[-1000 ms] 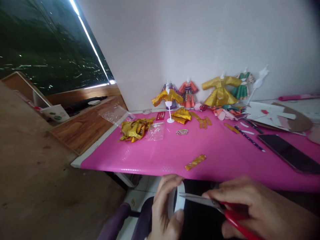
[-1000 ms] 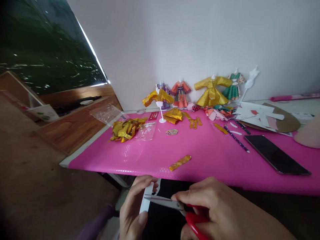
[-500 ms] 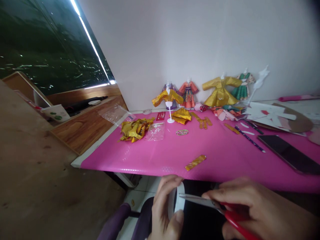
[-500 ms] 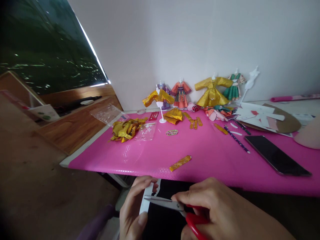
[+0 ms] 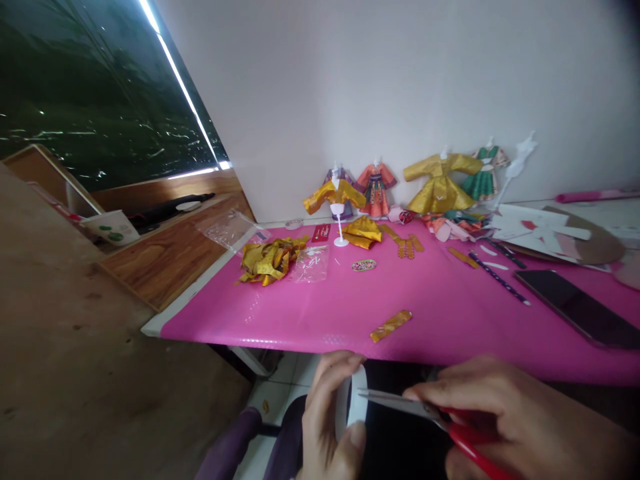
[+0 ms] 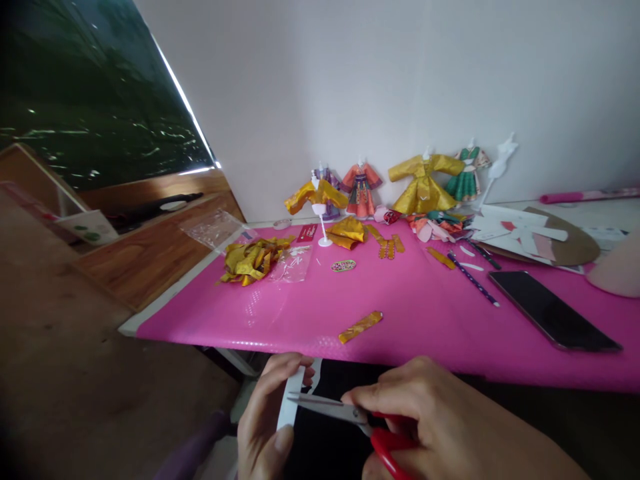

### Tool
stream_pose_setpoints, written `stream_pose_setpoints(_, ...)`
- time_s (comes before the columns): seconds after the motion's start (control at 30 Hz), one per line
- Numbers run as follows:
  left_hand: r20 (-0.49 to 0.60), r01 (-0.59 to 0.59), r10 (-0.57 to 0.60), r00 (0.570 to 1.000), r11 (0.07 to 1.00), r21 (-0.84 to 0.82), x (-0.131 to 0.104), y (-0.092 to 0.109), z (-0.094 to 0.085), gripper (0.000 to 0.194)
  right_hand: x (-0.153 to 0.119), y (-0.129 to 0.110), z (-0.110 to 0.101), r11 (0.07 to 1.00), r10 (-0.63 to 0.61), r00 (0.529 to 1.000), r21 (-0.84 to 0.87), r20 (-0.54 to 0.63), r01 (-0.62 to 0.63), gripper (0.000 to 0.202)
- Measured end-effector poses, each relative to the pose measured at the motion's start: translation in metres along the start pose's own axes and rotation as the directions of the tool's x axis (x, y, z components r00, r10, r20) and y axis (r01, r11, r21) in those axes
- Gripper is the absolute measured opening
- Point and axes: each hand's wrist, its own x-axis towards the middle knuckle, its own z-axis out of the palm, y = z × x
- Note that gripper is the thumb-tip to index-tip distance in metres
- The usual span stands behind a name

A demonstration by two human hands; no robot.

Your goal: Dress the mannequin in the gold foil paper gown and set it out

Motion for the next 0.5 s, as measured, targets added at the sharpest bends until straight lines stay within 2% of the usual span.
stream_pose_setpoints(0.1,0.003,-0.008,0.008,1.0,1.0,0.0,0.0001,0.0008,-0.0007,0.045,0.0008,0.0004,-0.0003,1.0,-0.006,1.0,0.009,-0.006,0.006,0.032)
stream_pose_setpoints(0.23,0.009,0.057,-0.057,0.998,0.998,0.007,0.0014,0.0045,-0.0009,0.044,0.0001,-0.0002,-0.0011,1.0,-0.005,1.0,-0.018,0.009,0.005,0.034)
stream_pose_setpoints(0.37,-0.011,0.019,-0.019,1.0,1.0,0.011,0.0015,0.005,-0.0009,0.044,-0.0011,-0.0005,-0.0004,0.999,0.016,1.0,-0.03,0.017,-0.016,0.034)
stream_pose_setpoints(0.5,-0.003,0.048,-0.048,0.999,0.999,0.013,0.0008,0.0047,-0.0017,0.044,-0.0007,-0.0004,-0.0007,1.0,0.007,1.0,-0.002,0.02,-0.007,0.031)
